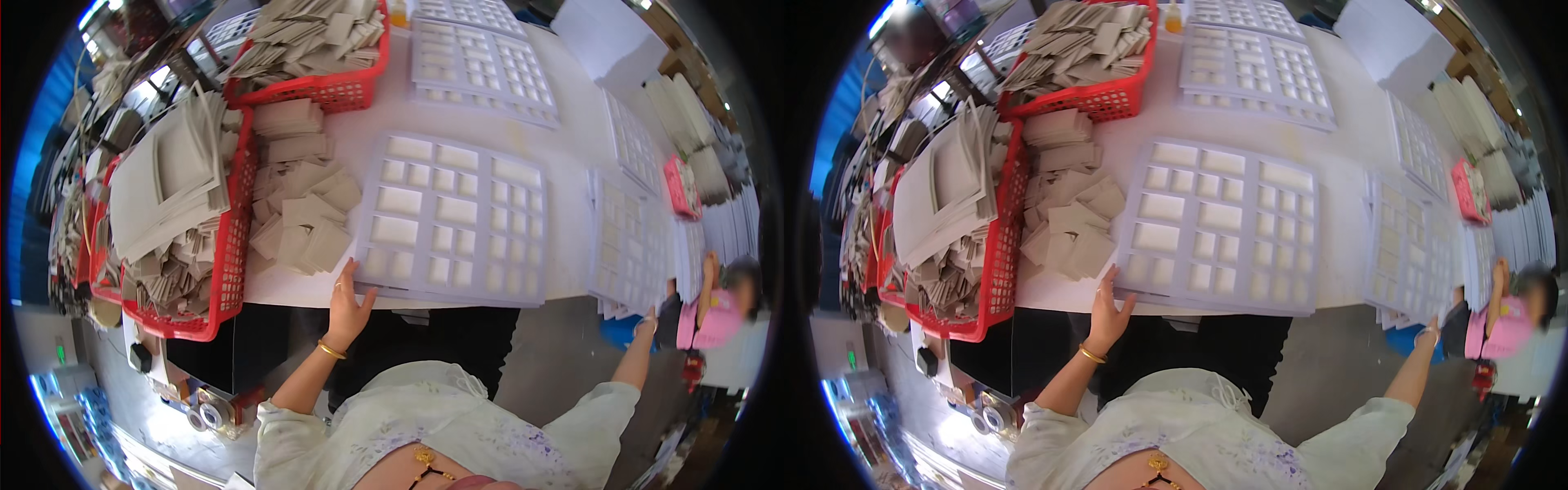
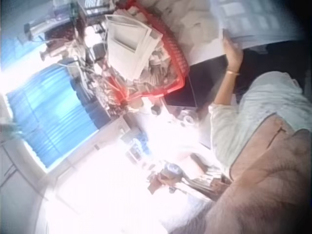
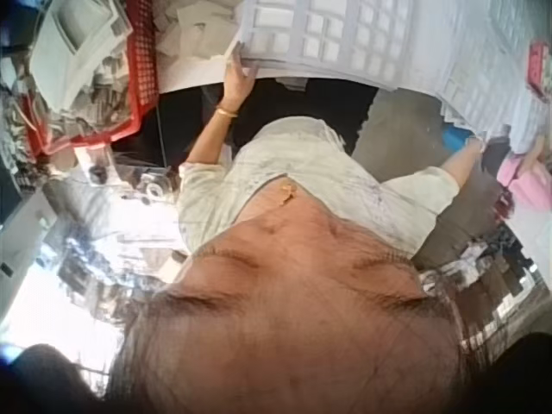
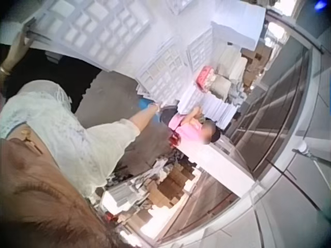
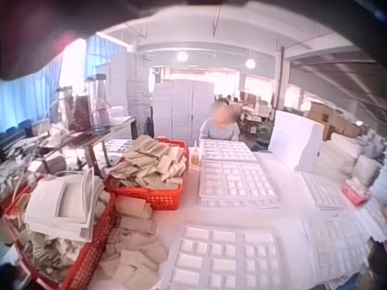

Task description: Manually folding small cardboard rectangles and placing them into cells of a plastic packaging tray.

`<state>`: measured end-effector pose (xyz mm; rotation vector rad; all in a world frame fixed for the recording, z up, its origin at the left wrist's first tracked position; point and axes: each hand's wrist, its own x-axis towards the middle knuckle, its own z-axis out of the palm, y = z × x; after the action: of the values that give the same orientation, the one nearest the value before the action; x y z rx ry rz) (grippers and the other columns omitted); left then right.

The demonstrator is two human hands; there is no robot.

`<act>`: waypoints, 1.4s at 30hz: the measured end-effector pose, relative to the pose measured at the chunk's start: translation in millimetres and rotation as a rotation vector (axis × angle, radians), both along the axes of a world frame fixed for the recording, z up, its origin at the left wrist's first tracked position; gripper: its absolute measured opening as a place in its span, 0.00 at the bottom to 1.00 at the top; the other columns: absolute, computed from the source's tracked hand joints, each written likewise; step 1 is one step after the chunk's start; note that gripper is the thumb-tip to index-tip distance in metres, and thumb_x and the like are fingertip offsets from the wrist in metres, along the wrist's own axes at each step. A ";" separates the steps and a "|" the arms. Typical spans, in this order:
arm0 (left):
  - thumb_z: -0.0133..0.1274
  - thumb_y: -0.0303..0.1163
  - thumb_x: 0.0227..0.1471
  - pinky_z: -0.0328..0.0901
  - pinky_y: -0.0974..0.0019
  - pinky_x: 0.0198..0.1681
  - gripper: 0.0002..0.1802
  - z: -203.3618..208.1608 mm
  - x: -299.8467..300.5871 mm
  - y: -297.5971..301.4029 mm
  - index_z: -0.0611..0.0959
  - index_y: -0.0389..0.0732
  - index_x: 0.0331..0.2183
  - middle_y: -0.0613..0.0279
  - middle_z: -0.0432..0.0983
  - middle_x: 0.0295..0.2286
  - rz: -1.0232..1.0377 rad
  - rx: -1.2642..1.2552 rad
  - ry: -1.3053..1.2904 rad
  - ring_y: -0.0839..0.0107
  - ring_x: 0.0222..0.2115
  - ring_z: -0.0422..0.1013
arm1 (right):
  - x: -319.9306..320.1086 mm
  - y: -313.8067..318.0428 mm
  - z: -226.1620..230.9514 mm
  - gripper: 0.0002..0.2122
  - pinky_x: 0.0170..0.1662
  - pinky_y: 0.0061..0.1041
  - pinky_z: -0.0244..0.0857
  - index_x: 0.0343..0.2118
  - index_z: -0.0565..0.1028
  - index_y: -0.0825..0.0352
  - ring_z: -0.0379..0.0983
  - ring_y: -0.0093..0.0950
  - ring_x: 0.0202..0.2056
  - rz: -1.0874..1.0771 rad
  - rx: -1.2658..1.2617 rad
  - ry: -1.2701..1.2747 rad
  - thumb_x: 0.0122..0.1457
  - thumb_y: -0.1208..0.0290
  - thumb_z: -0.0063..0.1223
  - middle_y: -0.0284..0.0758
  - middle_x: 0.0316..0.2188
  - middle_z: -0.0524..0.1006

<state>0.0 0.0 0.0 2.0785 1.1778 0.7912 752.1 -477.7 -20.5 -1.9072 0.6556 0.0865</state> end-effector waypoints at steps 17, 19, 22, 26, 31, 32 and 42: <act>0.59 0.26 0.43 0.65 0.58 0.44 0.31 29.6 -3.4 -16.1 0.65 0.34 0.49 0.47 0.69 0.42 -0.023 -0.140 -0.139 0.51 0.42 0.69 | -300.4 489.6 149.0 0.13 0.49 0.26 0.62 0.45 0.71 0.66 0.70 0.28 0.44 1.527 -0.205 -1.131 0.56 0.73 0.51 0.35 0.41 0.74; 0.58 0.25 0.42 0.65 0.58 0.44 0.30 30.1 -16.4 -8.2 0.66 0.35 0.48 0.47 0.69 0.42 -0.013 -0.093 -0.144 0.51 0.43 0.68 | -366.8 538.1 150.6 0.11 0.47 0.27 0.63 0.40 0.73 0.67 0.72 0.32 0.41 1.756 -0.051 -1.123 0.52 0.76 0.53 0.37 0.37 0.74; 0.58 0.23 0.41 0.64 0.59 0.46 0.24 31.7 -33.1 3.9 0.72 0.36 0.43 0.50 0.69 0.43 0.080 -0.015 -0.162 0.51 0.43 0.68 | -447.6 593.2 144.4 0.05 0.41 0.32 0.63 0.30 0.75 0.64 0.72 0.35 0.36 2.001 -0.003 -1.173 0.50 0.73 0.54 0.36 0.30 0.77; 0.58 0.23 0.41 0.64 0.59 0.46 0.23 32.4 -45.8 24.5 0.72 0.36 0.43 0.51 0.70 0.43 0.119 0.130 -0.108 0.52 0.43 0.67 | -512.1 645.8 118.0 0.04 0.44 0.33 0.58 0.28 0.76 0.60 0.73 0.31 0.34 2.145 -0.102 -1.124 0.50 0.68 0.54 0.32 0.26 0.77; 0.57 0.23 0.40 0.60 0.56 0.48 0.22 24.6 -54.1 37.1 0.73 0.38 0.42 0.52 0.69 0.44 0.216 0.236 -0.075 0.53 0.45 0.66 | -547.5 721.2 77.9 0.07 0.44 0.33 0.60 0.31 0.76 0.58 0.72 0.31 0.39 2.075 -0.345 -1.202 0.49 0.66 0.56 0.31 0.32 0.77; 0.57 0.22 0.40 0.59 0.56 0.48 0.22 18.1 -53.5 38.8 0.73 0.38 0.42 0.52 0.69 0.44 0.237 0.250 -0.078 0.53 0.45 0.65 | -548.8 734.0 69.4 0.09 0.44 0.34 0.61 0.32 0.76 0.58 0.72 0.32 0.40 2.011 -0.389 -1.185 0.48 0.65 0.57 0.31 0.34 0.77; 0.59 0.24 0.36 0.60 0.57 0.46 0.21 -15.6 -54.2 44.0 0.75 0.39 0.38 0.53 0.70 0.42 0.192 0.413 -0.042 0.55 0.42 0.67 | -572.8 784.5 26.0 0.15 0.43 0.36 0.64 0.30 0.76 0.58 0.70 0.33 0.43 2.130 -0.676 -1.112 0.38 0.61 0.65 0.33 0.36 0.77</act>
<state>-54.2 44.0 -15.6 2.2789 1.2889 1.2517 179.3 306.9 5.6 -1.9128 -2.3618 0.1033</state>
